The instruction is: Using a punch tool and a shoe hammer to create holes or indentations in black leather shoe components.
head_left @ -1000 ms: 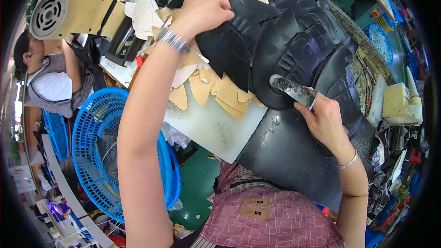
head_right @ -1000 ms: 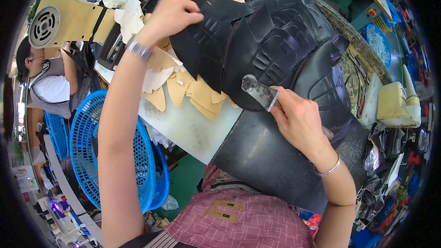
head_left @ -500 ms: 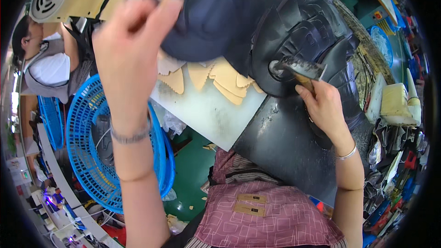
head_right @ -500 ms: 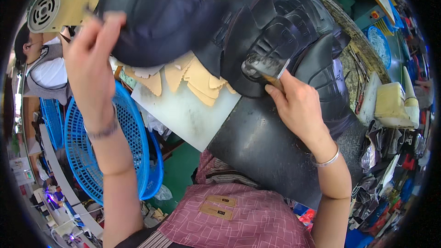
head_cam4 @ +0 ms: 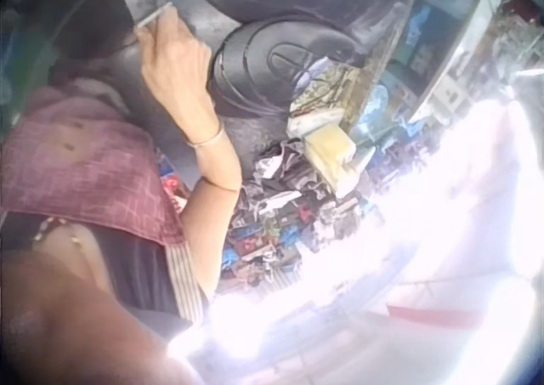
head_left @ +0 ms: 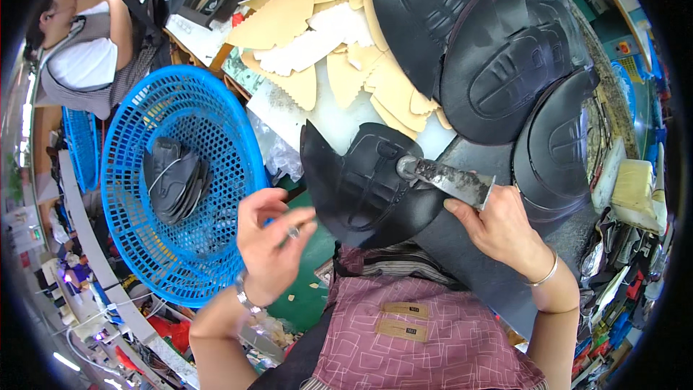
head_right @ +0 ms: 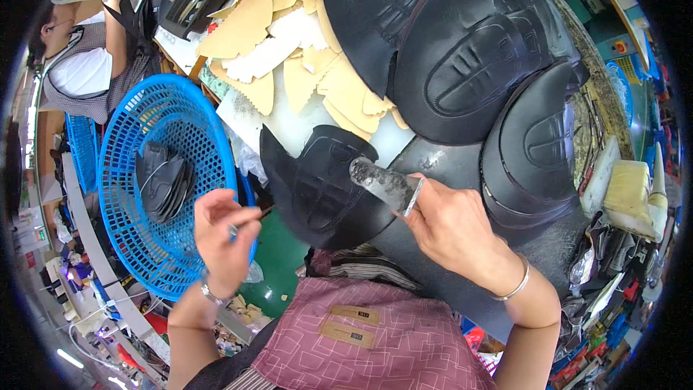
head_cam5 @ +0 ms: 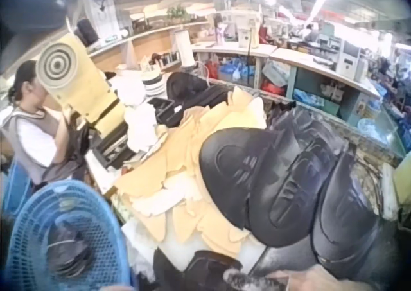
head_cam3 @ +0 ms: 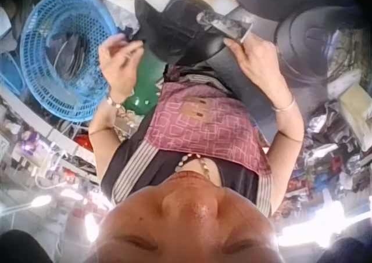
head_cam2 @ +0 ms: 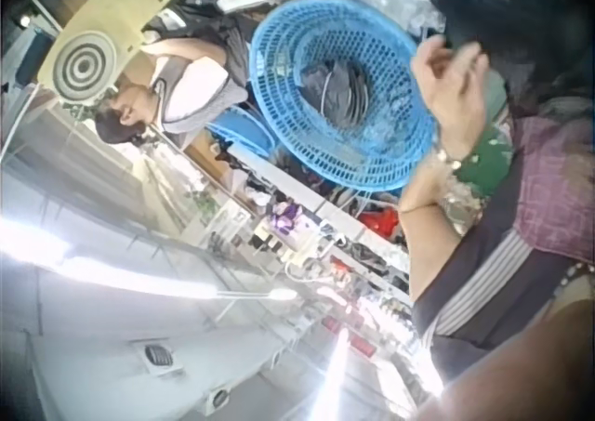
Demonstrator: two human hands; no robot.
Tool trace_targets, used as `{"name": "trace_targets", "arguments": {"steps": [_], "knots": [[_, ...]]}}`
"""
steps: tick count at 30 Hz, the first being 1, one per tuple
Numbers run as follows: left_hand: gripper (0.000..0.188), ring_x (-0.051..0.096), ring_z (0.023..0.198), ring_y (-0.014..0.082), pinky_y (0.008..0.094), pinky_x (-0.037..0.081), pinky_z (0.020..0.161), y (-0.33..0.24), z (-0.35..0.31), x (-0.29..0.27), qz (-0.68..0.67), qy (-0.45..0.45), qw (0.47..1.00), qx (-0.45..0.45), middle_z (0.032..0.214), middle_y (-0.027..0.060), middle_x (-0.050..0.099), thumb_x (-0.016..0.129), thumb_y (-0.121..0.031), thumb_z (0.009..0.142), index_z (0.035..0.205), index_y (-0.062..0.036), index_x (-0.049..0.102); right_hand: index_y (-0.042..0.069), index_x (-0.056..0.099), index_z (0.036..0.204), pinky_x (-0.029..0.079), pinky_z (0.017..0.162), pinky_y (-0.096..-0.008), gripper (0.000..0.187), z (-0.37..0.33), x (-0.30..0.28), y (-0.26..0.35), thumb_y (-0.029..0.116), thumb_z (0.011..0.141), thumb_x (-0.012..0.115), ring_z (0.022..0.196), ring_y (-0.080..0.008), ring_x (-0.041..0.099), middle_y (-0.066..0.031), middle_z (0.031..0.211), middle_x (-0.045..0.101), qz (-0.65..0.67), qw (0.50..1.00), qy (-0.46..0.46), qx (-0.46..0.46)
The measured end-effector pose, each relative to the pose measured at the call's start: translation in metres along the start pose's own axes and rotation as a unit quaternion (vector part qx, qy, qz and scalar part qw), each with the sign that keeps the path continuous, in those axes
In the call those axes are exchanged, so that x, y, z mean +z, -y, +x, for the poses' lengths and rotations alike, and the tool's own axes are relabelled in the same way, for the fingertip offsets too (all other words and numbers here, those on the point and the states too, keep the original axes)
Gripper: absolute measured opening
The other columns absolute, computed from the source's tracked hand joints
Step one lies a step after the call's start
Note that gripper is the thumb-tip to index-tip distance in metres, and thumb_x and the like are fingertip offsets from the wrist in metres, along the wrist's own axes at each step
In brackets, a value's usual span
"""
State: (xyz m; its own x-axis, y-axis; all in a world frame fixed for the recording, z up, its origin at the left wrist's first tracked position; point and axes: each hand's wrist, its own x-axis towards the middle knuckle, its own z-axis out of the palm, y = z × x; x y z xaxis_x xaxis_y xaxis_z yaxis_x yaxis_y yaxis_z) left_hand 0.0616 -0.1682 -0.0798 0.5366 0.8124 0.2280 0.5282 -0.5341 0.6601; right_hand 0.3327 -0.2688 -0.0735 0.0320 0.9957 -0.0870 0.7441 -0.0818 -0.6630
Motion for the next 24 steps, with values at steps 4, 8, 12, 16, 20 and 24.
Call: {"name": "trace_targets", "arguments": {"steps": [4, 8, 12, 16, 20, 24], "knots": [[0.013, 0.064, 0.071, 0.0129, 0.0228, 0.051, 0.059, -0.007, 0.051, 0.024, -0.377, 0.109, 0.885, -0.252, 0.087, 0.0085, 0.065, 0.058, -0.006, 0.086, 0.093, 0.0045, 0.058, 0.000, 0.054, 0.088, 0.043, 0.050, -0.0435, 0.019, -0.002, 0.000, -0.003, 0.014, 0.079, 0.063, 0.057, -0.0387, 0.055, -0.0182, 0.064, 0.056, 0.022, 1.000, 0.001, 0.016], [0.011, 0.064, 0.072, 0.0132, 0.0242, 0.052, 0.063, 0.011, 0.073, 0.069, -0.388, 0.114, 0.890, -0.209, 0.083, 0.0088, 0.065, 0.057, -0.007, 0.087, 0.090, 0.0039, 0.056, 0.001, 0.057, 0.091, 0.043, 0.051, -0.0440, 0.019, -0.001, 0.000, 0.002, 0.017, 0.081, 0.062, 0.058, -0.0388, 0.055, -0.0187, 0.064, 0.056, 0.031, 0.998, 0.013, 0.045], [0.012, 0.065, 0.074, 0.0155, 0.0249, 0.053, 0.065, 0.014, 0.077, 0.079, -0.309, 0.147, 0.920, -0.188, 0.084, 0.0108, 0.066, 0.053, -0.008, 0.089, 0.092, 0.0033, 0.056, 0.003, 0.059, 0.095, 0.043, 0.051, -0.0440, 0.020, -0.004, 0.003, 0.000, 0.018, 0.082, 0.061, 0.058, -0.0388, 0.055, -0.0185, 0.064, 0.056, 0.032, 0.999, -0.016, 0.038], [0.012, 0.065, 0.071, 0.0127, 0.0241, 0.053, 0.063, 0.014, 0.078, 0.080, -0.242, 0.149, 0.950, -0.132, 0.079, 0.0087, 0.066, 0.054, -0.009, 0.089, 0.089, 0.0032, 0.056, 0.004, 0.060, 0.096, 0.044, 0.051, -0.0424, 0.020, -0.001, -0.006, 0.004, 0.018, 0.082, 0.061, 0.058, -0.0368, 0.057, -0.0181, 0.065, 0.057, 0.025, 0.998, 0.001, 0.057], [0.010, 0.066, 0.063, 0.0172, 0.0265, 0.052, 0.057, 0.021, 0.069, 0.088, -0.209, 0.108, 0.970, -0.067, 0.070, 0.0115, 0.064, 0.059, -0.007, 0.085, 0.088, 0.0011, 0.054, 0.007, 0.061, 0.089, 0.043, 0.050, -0.0371, 0.015, -0.007, -0.005, 0.011, 0.015, 0.077, 0.064, 0.060, -0.0295, 0.059, -0.0126, 0.065, 0.058, 0.096, 0.988, -0.118, -0.022], [0.015, 0.061, 0.057, 0.0245, 0.0303, 0.050, 0.052, 0.017, 0.065, 0.082, 0.031, 0.080, 0.981, 0.174, 0.066, 0.0110, 0.061, 0.064, -0.008, 0.078, 0.089, -0.0033, 0.053, 0.006, 0.059, 0.081, 0.046, 0.051, -0.0329, 0.019, 0.003, -0.030, 0.022, 0.006, 0.064, 0.067, 0.061, -0.0269, 0.059, -0.0096, 0.076, 0.058, 0.015, 0.997, 0.033, -0.063]]}}
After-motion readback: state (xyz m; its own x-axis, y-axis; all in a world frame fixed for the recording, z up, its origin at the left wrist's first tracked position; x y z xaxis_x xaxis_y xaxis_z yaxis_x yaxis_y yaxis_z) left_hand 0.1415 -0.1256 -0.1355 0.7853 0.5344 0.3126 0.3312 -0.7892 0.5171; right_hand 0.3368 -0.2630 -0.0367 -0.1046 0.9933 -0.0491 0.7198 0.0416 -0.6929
